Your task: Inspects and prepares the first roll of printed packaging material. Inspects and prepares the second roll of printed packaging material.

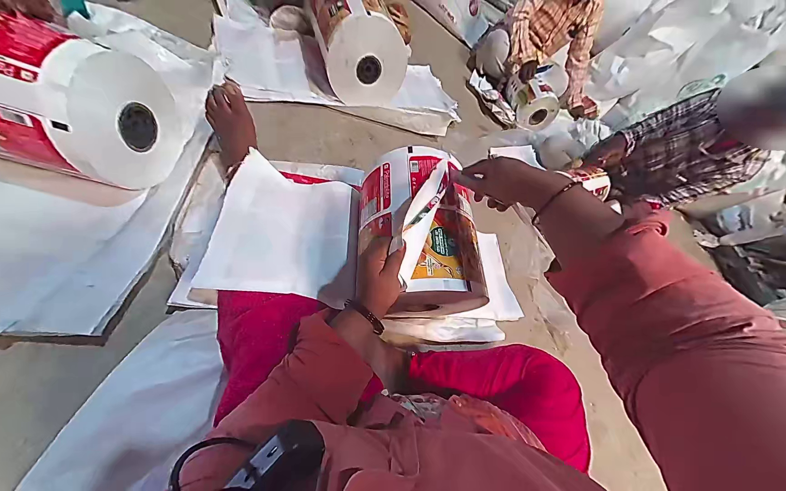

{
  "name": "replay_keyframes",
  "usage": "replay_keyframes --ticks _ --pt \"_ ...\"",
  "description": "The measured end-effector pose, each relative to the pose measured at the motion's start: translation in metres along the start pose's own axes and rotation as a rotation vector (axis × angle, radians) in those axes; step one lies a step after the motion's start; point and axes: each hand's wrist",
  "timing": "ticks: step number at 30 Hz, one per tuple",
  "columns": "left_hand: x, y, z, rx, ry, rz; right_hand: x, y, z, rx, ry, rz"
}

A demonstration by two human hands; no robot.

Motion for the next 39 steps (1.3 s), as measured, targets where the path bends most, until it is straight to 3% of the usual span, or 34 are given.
replay_keyframes --ticks 8,13,18,27,33,39 --pt "-0.003 0.002 0.0 -0.046 0.081 -0.084 0.015 0.043 -0.008 -0.004 -0.083 0.06" --pt "-0.003 0.001 0.001 0.009 0.062 -0.081 0.049 0.079 -0.015 0.058 -0.227 -0.153" --pt "-0.001 0.002 0.001 0.048 0.046 -0.084 0.06 0.04 -0.029 0.06 -0.325 -0.25" --pt "-0.001 0.0 0.005 -0.004 0.128 -0.087 0.017 -0.048 -0.005 -0.013 -0.096 -0.295" --pt "0.002 -0.001 0.005 0.005 0.216 -0.101 0.007 -0.057 -0.002 -0.015 -0.012 -0.24" --pt "0.0 0.002 0.004 -0.015 0.277 -0.168 -0.019 -0.036 0.007 -0.028 0.066 -0.051"
Point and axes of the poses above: each hand's wrist, its own y-axis away from the middle knuckle, its own x-axis out of the palm, z = x × y, and after that the axes turned 3 degrees about y, right-handed
